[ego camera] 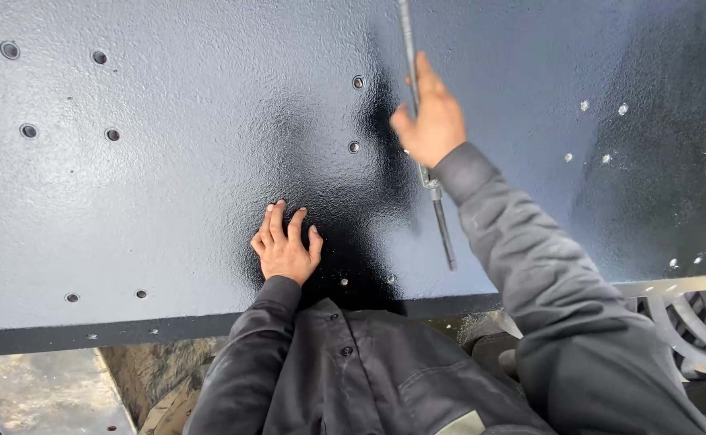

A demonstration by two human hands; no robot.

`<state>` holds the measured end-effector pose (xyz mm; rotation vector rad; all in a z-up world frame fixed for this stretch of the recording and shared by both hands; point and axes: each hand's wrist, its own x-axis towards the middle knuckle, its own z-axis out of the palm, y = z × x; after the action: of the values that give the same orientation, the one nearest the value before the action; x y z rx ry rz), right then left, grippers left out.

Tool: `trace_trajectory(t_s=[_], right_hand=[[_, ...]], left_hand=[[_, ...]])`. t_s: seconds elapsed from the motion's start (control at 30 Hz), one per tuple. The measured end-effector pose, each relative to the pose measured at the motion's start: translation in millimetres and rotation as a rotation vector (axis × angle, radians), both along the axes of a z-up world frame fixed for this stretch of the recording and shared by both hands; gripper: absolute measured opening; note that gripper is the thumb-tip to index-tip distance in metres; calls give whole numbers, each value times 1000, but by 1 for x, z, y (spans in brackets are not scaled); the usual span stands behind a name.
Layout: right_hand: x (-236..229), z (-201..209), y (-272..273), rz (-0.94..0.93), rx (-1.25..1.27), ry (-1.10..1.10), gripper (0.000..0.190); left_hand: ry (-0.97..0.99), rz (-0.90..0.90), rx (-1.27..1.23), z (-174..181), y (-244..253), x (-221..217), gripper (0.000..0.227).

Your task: The person uses a long metal rod fitted with a turnbuckle-style tool to align holes in a large painted steel plate, inserting the rod through holes and repositioning it between different hole pairs while steadying the plate with the other hand.

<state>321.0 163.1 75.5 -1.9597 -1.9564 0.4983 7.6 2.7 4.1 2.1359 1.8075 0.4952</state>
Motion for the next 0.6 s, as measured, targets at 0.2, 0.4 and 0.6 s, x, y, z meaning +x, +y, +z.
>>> trace_trajectory(t_s=[0.2,0.4,0.6], right_hand=[[-23,109,-87,502,-646,130,10],[54,87,-54,170,-407,-412,22],[-18,103,-67,377,-284,-82,17]], left_hand=[[-25,-9,-3,-3,-1,-3,42],[-34,-11,-3,-1,-1,-3,43],[-24,-2,-28,1,0,-4,41]])
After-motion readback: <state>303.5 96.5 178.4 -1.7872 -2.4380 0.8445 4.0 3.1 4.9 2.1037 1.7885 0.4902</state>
